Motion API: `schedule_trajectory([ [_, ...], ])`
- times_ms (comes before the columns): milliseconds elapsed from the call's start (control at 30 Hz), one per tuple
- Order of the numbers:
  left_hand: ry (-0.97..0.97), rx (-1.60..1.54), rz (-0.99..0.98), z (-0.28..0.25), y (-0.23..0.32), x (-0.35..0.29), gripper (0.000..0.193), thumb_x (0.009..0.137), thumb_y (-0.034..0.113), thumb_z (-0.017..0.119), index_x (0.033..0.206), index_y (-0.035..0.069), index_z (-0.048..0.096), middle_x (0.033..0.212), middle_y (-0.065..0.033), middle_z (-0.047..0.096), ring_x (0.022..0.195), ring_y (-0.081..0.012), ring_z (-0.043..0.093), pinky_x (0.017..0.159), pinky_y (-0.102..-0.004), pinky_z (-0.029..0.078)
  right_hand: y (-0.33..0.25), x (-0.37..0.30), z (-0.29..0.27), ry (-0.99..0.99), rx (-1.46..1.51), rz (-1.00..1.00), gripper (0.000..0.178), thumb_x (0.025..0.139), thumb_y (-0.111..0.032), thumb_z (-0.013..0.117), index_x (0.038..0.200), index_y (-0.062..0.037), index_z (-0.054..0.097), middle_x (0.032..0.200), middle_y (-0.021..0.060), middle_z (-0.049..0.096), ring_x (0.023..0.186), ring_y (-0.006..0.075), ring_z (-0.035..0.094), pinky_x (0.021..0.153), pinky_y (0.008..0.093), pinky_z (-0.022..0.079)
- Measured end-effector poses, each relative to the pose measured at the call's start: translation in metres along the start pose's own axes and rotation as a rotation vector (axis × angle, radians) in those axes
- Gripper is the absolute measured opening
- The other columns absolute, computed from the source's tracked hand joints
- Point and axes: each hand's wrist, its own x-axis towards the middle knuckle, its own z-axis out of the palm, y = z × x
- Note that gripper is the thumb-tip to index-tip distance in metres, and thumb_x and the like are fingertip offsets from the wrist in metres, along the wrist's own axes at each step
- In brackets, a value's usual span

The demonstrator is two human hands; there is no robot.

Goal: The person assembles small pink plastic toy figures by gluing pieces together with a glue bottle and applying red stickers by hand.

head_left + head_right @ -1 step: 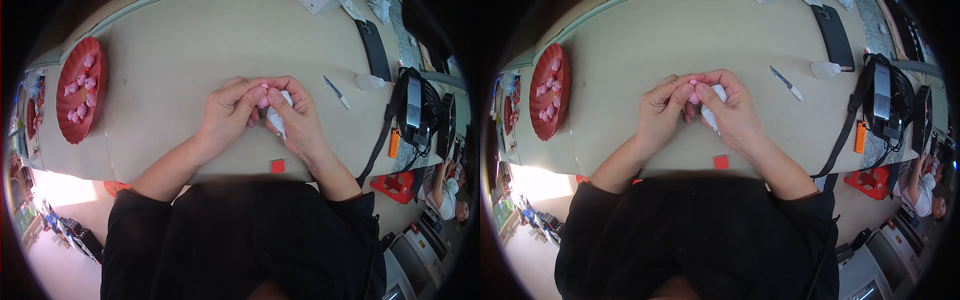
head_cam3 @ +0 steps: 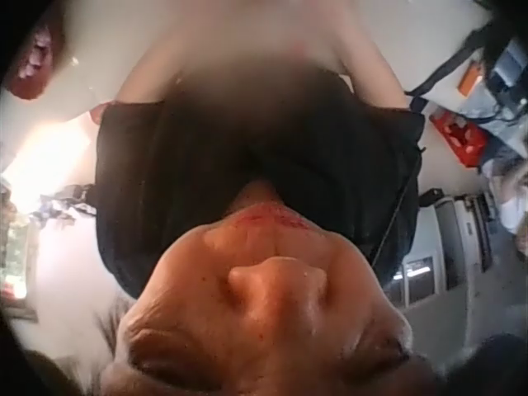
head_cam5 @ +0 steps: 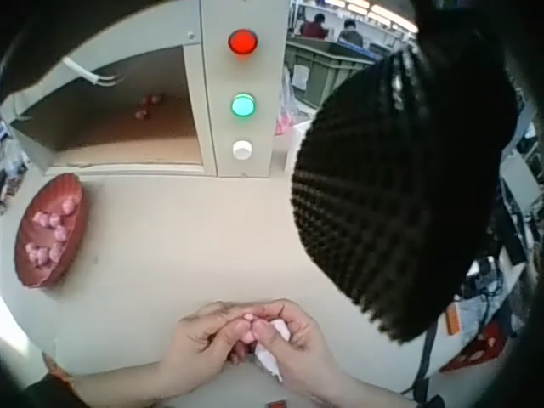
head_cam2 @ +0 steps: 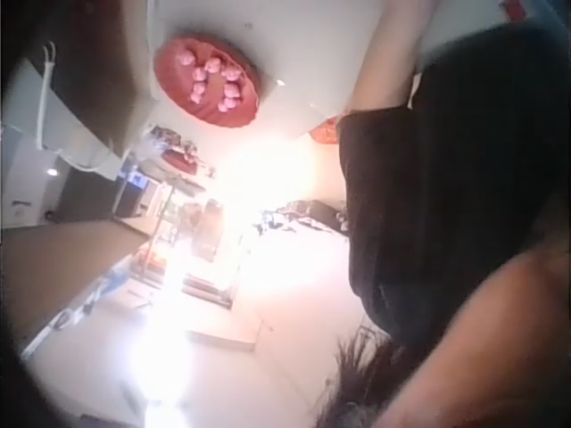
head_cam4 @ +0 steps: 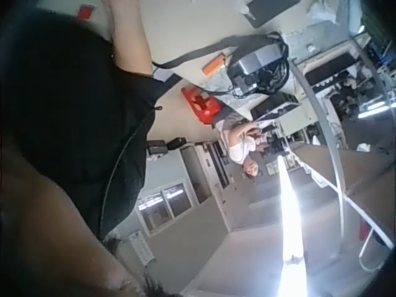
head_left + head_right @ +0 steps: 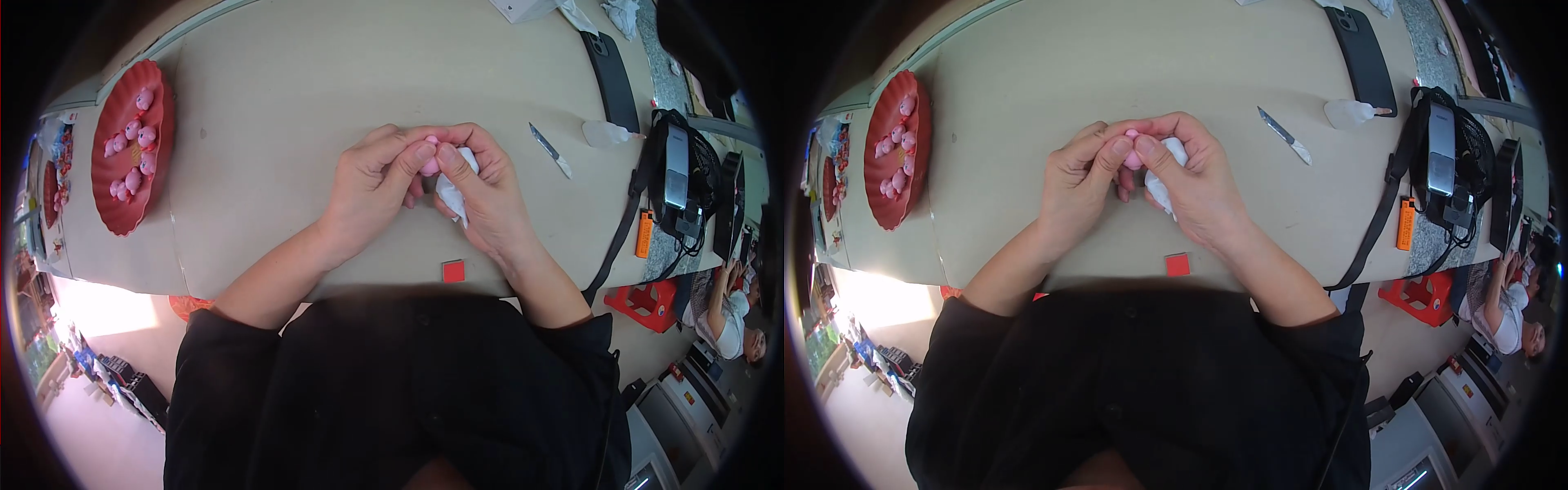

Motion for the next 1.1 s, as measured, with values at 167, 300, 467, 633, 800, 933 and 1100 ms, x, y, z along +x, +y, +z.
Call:
schedule_trajectory([
  [167,0.008,0.031,0.034,0.001,0.000,0.000,0.021,0.089,0.015,0.047,0.103,0.006,0.060,0.078,-0.0022,0.048,0.057,-0.0064,0.050,0.049,-0.0186,0.043,-0.001,-0.001,0.000,0.019,-0.031,-0.002,0.013,0.089,-0.017,0.049,0.097,-0.0064,0.051,0.079,0.0016,0.054,0.056,0.0049,0.047,0.041,0.0175,0.034],
  [300,0.019,0.037,0.024,0.001,0.000,-0.001,0.021,0.089,0.015,0.047,0.103,0.006,0.060,0.078,-0.0021,0.049,0.057,-0.0062,0.050,0.049,-0.0182,0.043,-0.001,0.000,-0.002,0.005,-0.014,0.010,0.014,0.088,-0.015,0.050,0.097,-0.0047,0.050,0.078,0.0030,0.056,0.059,0.0079,0.051,0.041,0.0181,0.035],
  [467,0.015,0.041,0.030,0.001,-0.001,-0.001,0.021,0.089,0.015,0.047,0.103,0.006,0.060,0.078,-0.0021,0.048,0.056,-0.0061,0.049,0.049,-0.0181,0.043,0.000,0.000,-0.002,0.012,-0.009,0.012,0.015,0.087,-0.014,0.051,0.097,-0.0032,0.050,0.077,0.0040,0.058,0.060,0.0098,0.054,0.042,0.0186,0.036],
  [633,0.008,0.048,0.037,0.001,-0.001,0.000,0.022,0.089,0.016,0.047,0.103,0.006,0.060,0.078,-0.0024,0.049,0.055,-0.0059,0.049,0.047,-0.0185,0.042,0.001,0.000,-0.002,0.033,-0.029,0.015,0.016,0.087,-0.016,0.052,0.097,-0.0033,0.050,0.077,0.0045,0.057,0.058,0.0085,0.052,0.041,0.0192,0.037],
  [800,-0.048,-0.061,-0.149,-0.005,0.006,0.004,0.027,0.091,0.021,0.043,0.109,0.004,0.056,0.079,-0.0030,0.051,0.054,-0.0056,0.047,0.046,-0.0190,0.041,-0.005,0.003,0.001,0.080,-0.030,0.088,0.021,0.087,-0.022,0.052,0.095,-0.0030,0.050,0.073,0.0039,0.055,0.052,0.0079,0.049,0.037,0.0207,0.037],
  [933,-0.065,-0.082,-0.144,-0.005,0.004,0.003,0.033,0.092,0.022,0.041,0.120,0.005,0.048,0.077,-0.0022,0.052,0.054,-0.0055,0.046,0.047,-0.0194,0.041,-0.009,0.004,-0.002,0.102,0.001,0.145,0.024,0.087,-0.025,0.052,0.093,-0.0027,0.051,0.070,0.0029,0.052,0.049,0.0083,0.047,0.036,0.0216,0.036],
  [1100,-0.077,-0.002,-0.128,-0.004,0.004,0.004,0.034,0.092,0.020,0.041,0.123,0.008,0.045,0.076,-0.0017,0.051,0.054,-0.0057,0.046,0.047,-0.0193,0.041,-0.009,0.002,-0.004,0.130,0.034,0.137,0.025,0.086,-0.026,0.053,0.094,-0.0022,0.051,0.071,0.0031,0.053,0.050,0.0087,0.048,0.037,0.0219,0.037],
])
